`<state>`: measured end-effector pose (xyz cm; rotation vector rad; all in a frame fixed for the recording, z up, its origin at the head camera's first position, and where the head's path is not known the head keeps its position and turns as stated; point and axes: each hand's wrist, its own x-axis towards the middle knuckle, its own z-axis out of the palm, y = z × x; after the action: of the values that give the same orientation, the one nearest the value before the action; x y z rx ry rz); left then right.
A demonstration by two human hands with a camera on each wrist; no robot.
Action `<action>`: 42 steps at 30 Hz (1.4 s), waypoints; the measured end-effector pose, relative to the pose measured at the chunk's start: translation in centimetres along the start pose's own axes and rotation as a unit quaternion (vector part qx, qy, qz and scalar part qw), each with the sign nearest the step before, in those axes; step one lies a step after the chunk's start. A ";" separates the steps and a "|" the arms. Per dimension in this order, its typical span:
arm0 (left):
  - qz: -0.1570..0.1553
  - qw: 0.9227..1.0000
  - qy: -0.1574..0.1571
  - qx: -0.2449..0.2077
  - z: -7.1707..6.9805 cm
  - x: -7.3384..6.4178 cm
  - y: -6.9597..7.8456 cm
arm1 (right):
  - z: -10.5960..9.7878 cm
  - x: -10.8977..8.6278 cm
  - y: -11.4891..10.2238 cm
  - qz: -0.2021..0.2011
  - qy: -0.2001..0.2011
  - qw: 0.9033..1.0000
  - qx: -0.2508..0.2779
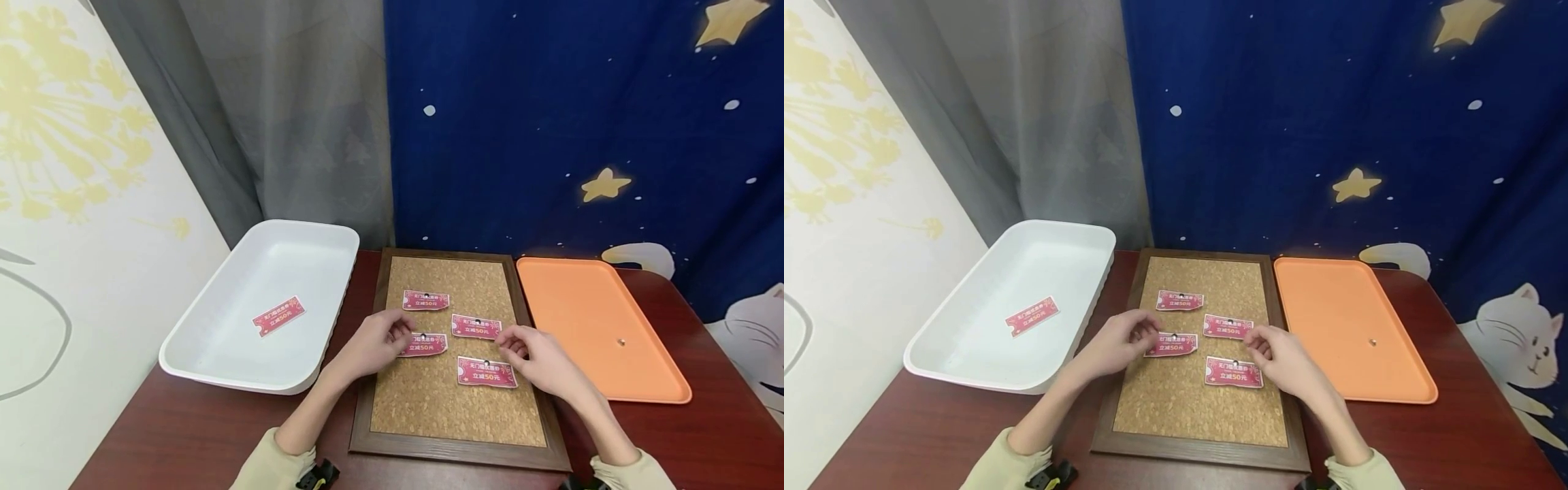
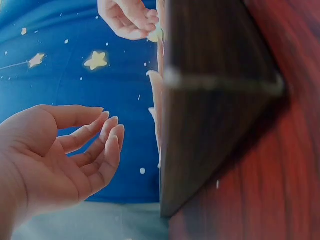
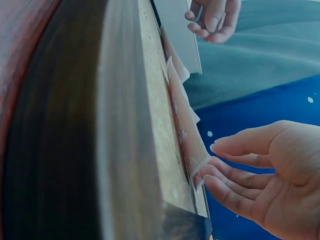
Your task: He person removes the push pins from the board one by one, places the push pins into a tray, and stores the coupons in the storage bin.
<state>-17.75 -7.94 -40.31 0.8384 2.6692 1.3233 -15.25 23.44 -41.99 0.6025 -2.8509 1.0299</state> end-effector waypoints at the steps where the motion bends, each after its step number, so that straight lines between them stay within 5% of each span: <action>1: -0.001 1.000 -0.004 0.002 0.2 0.1 0.2 | 0.1 0.0 0.0 -0.001 -0.008 1.000 0.004; 14: -0.018 0.998 -0.055 0.002 3.7 1.9 1.2 | 1.1 0.3 -0.4 -0.002 -0.069 0.998 0.000; 24: -0.016 0.997 -0.071 -0.002 5.5 2.8 2.3 | 1.4 0.7 0.1 -0.007 -0.070 0.998 -0.001; 42: -0.076 0.990 -0.110 0.045 7.3 3.9 2.7 | 1.6 1.0 0.5 0.001 -0.072 0.997 0.002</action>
<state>-17.90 0.62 -42.13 0.7251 2.5766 1.0220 -16.26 22.49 -43.33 0.7031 -2.9724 1.0328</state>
